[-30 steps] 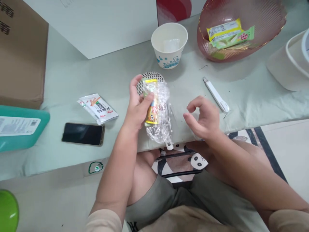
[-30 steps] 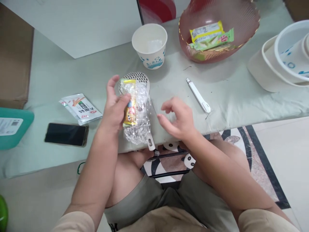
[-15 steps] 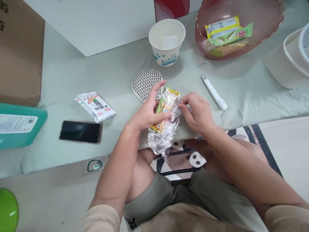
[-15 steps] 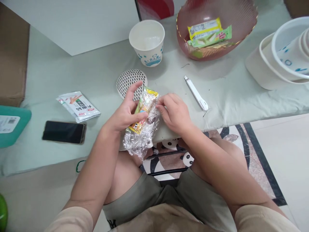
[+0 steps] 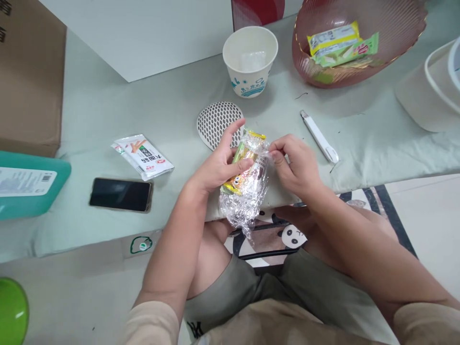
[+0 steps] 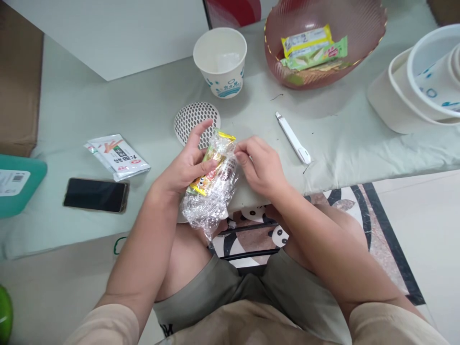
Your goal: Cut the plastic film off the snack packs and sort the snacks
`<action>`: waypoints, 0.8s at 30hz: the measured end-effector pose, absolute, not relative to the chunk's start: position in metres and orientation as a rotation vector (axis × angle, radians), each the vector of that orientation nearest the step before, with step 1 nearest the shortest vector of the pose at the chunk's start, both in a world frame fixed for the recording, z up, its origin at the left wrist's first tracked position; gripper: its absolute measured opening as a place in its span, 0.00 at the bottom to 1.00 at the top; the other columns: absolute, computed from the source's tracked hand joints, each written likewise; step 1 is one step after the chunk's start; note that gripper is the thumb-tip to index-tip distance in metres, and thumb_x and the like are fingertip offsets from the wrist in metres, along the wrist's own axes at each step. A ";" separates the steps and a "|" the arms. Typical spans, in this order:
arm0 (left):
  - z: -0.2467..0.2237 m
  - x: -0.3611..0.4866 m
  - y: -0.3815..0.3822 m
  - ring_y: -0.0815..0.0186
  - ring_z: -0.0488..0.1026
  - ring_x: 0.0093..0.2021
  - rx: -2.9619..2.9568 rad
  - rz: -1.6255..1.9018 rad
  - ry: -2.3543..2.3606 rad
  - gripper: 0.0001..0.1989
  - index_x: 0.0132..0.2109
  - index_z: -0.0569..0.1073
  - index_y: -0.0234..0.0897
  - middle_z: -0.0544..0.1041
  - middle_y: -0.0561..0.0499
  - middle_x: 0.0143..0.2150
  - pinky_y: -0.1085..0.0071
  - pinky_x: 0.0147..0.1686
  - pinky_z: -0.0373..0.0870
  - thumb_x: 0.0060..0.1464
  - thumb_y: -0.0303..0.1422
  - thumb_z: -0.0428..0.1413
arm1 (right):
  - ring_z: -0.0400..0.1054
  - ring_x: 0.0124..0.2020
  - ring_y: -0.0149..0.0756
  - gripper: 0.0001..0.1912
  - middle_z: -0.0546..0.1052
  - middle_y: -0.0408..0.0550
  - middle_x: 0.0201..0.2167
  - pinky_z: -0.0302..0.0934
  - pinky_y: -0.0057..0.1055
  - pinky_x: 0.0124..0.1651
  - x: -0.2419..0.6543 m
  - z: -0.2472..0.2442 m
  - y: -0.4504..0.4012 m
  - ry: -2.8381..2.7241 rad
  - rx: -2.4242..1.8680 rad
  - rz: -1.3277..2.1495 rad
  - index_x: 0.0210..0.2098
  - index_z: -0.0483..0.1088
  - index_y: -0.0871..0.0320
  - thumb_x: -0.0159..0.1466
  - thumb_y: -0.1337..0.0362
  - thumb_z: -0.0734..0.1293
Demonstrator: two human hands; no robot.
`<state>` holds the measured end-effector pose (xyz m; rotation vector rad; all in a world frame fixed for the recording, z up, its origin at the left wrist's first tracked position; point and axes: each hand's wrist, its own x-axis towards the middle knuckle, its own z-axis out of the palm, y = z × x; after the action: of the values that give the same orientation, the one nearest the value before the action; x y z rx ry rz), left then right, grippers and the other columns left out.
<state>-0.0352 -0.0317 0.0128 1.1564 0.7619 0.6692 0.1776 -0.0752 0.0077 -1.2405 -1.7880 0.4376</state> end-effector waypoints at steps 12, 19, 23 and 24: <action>0.024 -0.047 -0.033 0.62 0.81 0.31 1.207 0.607 0.693 0.41 0.67 0.65 0.56 0.82 0.50 0.42 0.67 0.29 0.80 0.48 0.40 0.71 | 0.67 0.28 0.33 0.17 0.66 0.43 0.27 0.66 0.32 0.31 0.200 -0.011 -0.046 -0.793 -1.365 1.253 0.32 0.61 0.52 0.63 0.48 0.68; 0.005 -0.026 -0.029 0.56 0.81 0.40 1.086 0.808 0.767 0.46 0.70 0.56 0.59 0.78 0.51 0.43 0.55 0.40 0.81 0.49 0.41 0.69 | 0.76 0.42 0.36 0.20 0.77 0.48 0.45 0.73 0.33 0.41 0.174 0.006 -0.065 -0.983 -1.227 1.513 0.46 0.67 0.52 0.61 0.50 0.71; -0.001 0.000 -0.035 0.57 0.78 0.50 1.188 0.858 0.781 0.40 0.70 0.53 0.59 0.74 0.49 0.55 0.54 0.50 0.78 0.56 0.35 0.61 | 0.77 0.44 0.40 0.28 0.79 0.48 0.45 0.75 0.38 0.45 0.164 0.007 -0.073 -1.050 -1.203 1.461 0.47 0.64 0.52 0.56 0.48 0.76; -0.001 0.005 -0.037 0.57 0.76 0.53 1.235 0.886 0.791 0.38 0.69 0.54 0.59 0.72 0.49 0.58 0.55 0.52 0.76 0.57 0.34 0.59 | 0.77 0.43 0.41 0.28 0.79 0.48 0.44 0.74 0.38 0.43 0.163 0.007 -0.074 -1.041 -1.219 1.421 0.47 0.64 0.52 0.55 0.48 0.77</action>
<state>0.0053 -0.0371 -0.0014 1.2354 0.7910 0.8858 0.1630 -0.0736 0.0070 -1.2187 -1.0413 1.4206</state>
